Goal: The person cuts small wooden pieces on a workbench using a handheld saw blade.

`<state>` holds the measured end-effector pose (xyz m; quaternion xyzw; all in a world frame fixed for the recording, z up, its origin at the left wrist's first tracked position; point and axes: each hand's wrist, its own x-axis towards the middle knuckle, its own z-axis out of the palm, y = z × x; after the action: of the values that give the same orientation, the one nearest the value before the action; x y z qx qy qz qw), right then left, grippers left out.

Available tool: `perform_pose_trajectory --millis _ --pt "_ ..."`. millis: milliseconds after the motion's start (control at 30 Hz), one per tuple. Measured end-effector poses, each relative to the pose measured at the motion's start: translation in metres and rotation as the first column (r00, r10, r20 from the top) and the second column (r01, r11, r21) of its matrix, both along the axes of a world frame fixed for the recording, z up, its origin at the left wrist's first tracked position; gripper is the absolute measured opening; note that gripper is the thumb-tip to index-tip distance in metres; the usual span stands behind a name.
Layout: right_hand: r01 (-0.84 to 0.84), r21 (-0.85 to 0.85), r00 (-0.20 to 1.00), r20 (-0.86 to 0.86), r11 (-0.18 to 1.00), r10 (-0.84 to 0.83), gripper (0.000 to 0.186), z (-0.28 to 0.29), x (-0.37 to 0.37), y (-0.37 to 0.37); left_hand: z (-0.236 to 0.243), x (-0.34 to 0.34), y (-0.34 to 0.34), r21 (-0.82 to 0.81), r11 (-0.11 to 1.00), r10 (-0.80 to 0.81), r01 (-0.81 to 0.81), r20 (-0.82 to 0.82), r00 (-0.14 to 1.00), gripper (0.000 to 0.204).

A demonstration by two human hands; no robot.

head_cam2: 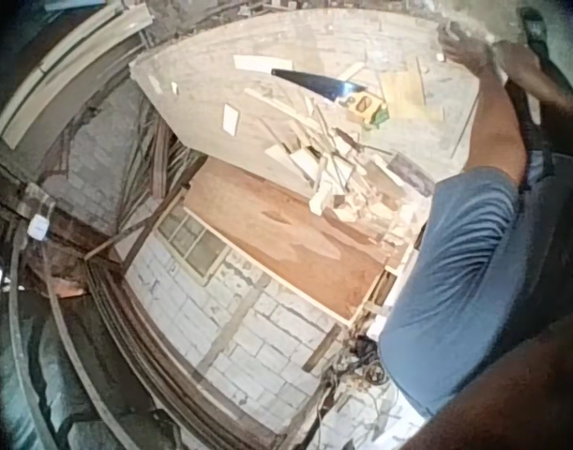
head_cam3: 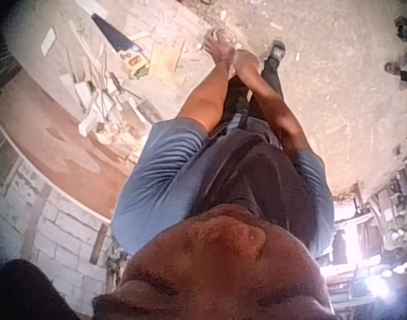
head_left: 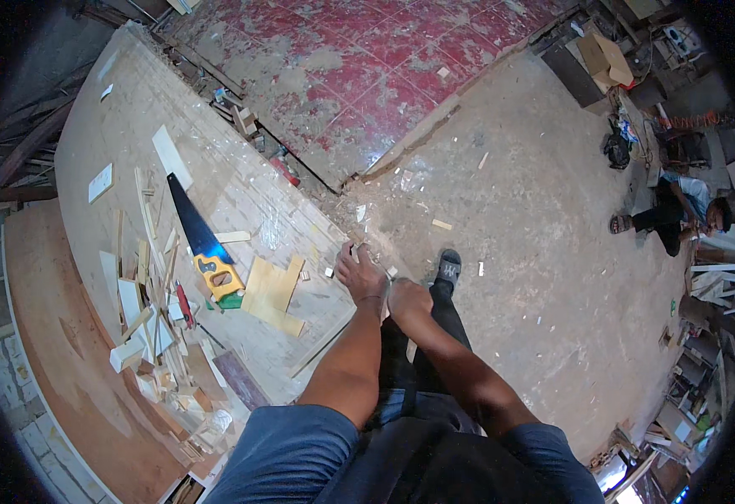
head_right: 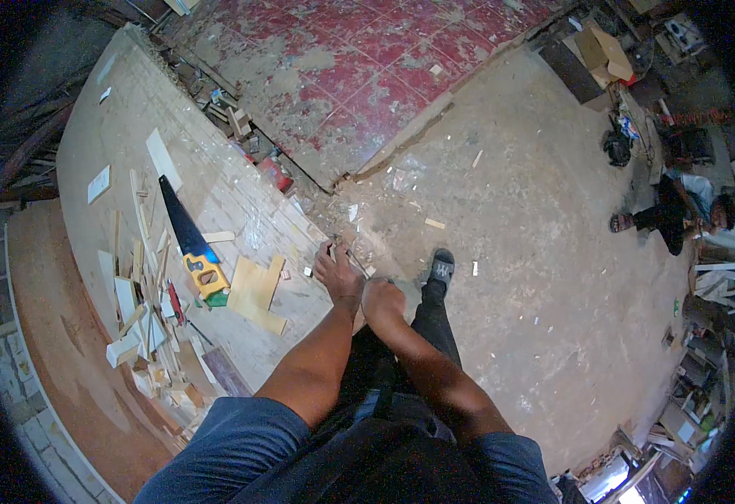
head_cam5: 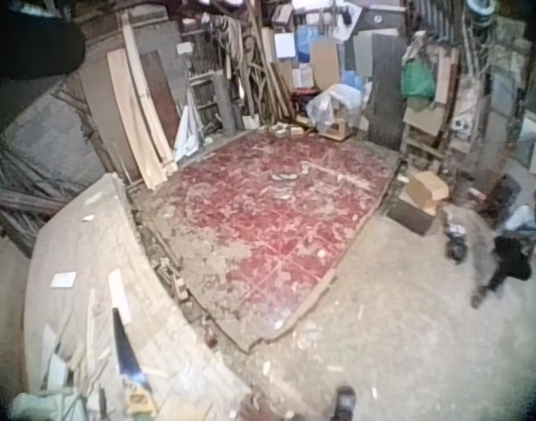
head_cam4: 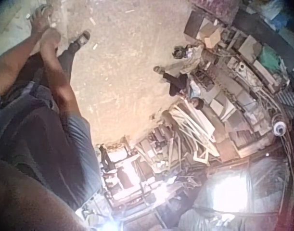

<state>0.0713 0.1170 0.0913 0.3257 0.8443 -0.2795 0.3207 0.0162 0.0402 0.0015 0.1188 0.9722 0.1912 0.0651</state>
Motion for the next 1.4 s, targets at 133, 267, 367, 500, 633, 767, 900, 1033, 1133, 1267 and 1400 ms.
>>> perform_pose_trajectory --millis 133,267,367,500,633,767,900,1033,1133,1267,1400 --pt "-0.027 0.064 0.996 -0.087 0.998 0.033 0.025 0.006 0.021 -0.006 -0.003 0.005 -0.001 0.022 1.0 -0.01 0.011 -0.076 0.997 0.039" --pt "0.081 -0.063 0.996 0.04 0.995 -0.079 0.03 -0.002 0.0 0.006 0.0 0.0 0.005 0.014 1.0 -0.021 0.022 -0.043 0.999 0.038" --pt "0.006 -0.073 1.0 0.027 0.997 -0.004 0.03 0.028 0.008 -0.005 -0.004 0.0 -0.008 0.01 1.0 -0.005 0.006 -0.079 0.997 0.038" --pt "0.075 -0.097 0.99 0.122 0.992 -0.063 0.029 -0.006 -0.002 0.008 0.008 0.004 0.007 0.006 1.0 -0.004 0.004 0.009 1.0 0.038" --pt "-0.004 -0.093 0.998 0.055 0.996 0.009 0.029 0.005 0.003 -0.001 -0.003 0.0 -0.004 -0.001 1.0 -0.003 0.003 -0.026 1.0 0.038" --pt "0.059 -0.032 0.995 0.085 0.998 -0.056 0.03 -0.004 0.01 -0.001 0.004 0.007 0.006 0.018 0.999 -0.026 0.027 -0.07 0.997 0.035" --pt "0.067 -0.094 0.996 0.07 0.993 -0.061 0.03 0.006 -0.005 0.007 0.002 -0.001 0.003 0.065 0.998 -0.012 0.021 -0.131 0.991 0.033" --pt "0.012 -0.051 0.999 0.05 0.999 -0.01 0.03 -0.002 0.022 -0.005 0.008 0.004 0.002 0.015 1.0 0.001 -0.001 -0.022 1.0 0.036" --pt "0.178 -0.023 0.984 0.007 0.984 -0.178 0.031 -0.021 0.002 0.001 0.008 0.001 0.008 0.018 1.0 -0.015 0.016 -0.041 0.999 0.035" --pt "0.017 -0.023 0.998 0.059 1.0 -0.016 0.029 0.014 0.006 -0.006 0.0 -0.002 -0.006 0.022 1.0 0.012 -0.011 -0.071 0.997 0.035" --pt "0.026 -0.02 0.996 0.085 0.999 -0.024 0.029 -0.007 -0.001 0.002 0.01 0.0 0.007 -0.008 1.0 0.003 -0.003 -0.019 1.0 0.036"
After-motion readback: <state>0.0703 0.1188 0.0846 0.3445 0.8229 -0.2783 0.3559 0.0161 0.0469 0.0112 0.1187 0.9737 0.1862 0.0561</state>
